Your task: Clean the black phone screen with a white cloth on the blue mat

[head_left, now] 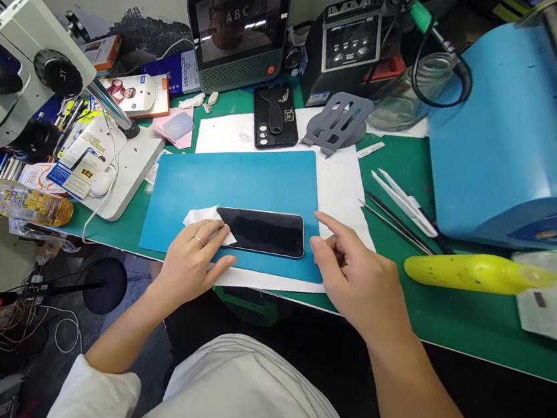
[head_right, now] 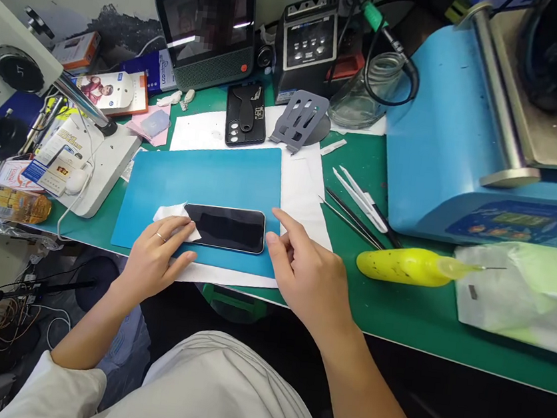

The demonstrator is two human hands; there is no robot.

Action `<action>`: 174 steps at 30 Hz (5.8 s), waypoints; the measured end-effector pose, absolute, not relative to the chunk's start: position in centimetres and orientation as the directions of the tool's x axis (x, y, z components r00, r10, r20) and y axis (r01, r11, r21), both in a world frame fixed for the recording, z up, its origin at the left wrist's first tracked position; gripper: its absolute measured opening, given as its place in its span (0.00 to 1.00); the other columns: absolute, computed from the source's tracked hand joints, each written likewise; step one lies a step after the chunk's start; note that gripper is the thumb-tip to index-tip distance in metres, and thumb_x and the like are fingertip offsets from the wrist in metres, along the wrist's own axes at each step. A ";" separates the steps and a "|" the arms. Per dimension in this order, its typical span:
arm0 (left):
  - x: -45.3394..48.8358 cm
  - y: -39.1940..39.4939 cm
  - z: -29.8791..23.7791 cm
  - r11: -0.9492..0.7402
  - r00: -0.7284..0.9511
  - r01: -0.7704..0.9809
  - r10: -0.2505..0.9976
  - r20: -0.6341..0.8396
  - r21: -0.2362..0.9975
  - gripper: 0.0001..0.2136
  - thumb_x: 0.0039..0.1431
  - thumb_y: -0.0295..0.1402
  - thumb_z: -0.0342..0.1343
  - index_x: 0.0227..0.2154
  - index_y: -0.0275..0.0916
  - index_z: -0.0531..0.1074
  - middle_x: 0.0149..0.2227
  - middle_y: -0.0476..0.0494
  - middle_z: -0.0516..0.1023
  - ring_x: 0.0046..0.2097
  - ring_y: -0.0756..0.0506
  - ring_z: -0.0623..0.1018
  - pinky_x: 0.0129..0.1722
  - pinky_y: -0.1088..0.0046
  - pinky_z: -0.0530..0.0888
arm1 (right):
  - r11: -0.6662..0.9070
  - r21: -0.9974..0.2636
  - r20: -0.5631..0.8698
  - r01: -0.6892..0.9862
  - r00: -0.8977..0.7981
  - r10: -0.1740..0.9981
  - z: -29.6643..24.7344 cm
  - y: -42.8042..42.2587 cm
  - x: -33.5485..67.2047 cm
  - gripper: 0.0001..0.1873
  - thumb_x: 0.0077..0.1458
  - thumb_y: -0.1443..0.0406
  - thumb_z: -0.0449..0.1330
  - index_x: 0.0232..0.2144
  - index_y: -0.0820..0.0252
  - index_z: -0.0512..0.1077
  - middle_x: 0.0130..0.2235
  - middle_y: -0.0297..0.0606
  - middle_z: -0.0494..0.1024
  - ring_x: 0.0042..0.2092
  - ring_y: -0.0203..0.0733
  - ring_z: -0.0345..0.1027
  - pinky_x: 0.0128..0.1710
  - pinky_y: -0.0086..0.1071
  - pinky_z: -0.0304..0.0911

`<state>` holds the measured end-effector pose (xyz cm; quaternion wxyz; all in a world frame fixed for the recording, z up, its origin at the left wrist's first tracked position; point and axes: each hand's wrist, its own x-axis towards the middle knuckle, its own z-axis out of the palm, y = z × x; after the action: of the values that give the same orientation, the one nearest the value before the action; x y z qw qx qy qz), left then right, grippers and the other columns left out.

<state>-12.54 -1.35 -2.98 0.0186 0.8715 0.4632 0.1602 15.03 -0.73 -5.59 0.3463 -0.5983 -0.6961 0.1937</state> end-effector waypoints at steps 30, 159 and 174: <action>-8.5 -3.0 -2.8 -0.444 0.436 0.896 0.882 0.181 0.002 0.24 0.76 0.35 0.44 0.65 0.21 0.64 0.59 0.19 0.74 0.63 0.30 0.74 0.61 0.50 0.74 | 0.230 -0.681 0.239 0.695 -0.086 0.967 -6.1 -0.8 15.2 0.22 0.72 0.57 0.55 0.58 0.63 0.76 0.27 0.34 0.79 0.23 0.36 0.68 0.24 0.31 0.59; -1.2 0.7 -3.7 -0.515 0.517 0.851 0.856 0.018 0.103 0.33 0.80 0.50 0.31 0.72 0.28 0.59 0.75 0.29 0.59 0.76 0.34 0.61 0.74 0.50 0.61 | 0.277 -0.673 0.277 0.686 -0.114 0.954 -5.6 -0.8 15.8 0.26 0.71 0.69 0.49 0.67 0.56 0.68 0.74 0.54 0.63 0.55 0.53 0.81 0.34 0.35 0.79; -2.8 -1.5 -3.6 -0.536 0.539 0.840 0.841 -0.031 0.082 0.32 0.79 0.49 0.38 0.75 0.31 0.50 0.77 0.31 0.54 0.79 0.35 0.53 0.75 0.53 0.58 | 0.291 -0.730 0.287 0.618 -0.110 0.952 -5.4 -0.9 16.1 0.24 0.72 0.68 0.52 0.68 0.56 0.66 0.73 0.52 0.65 0.67 0.53 0.71 0.44 0.35 0.80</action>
<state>-2.75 -1.48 -3.57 0.0433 0.8763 0.4798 0.0058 16.14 -0.94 -5.39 0.3747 -0.5521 -0.7108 0.2227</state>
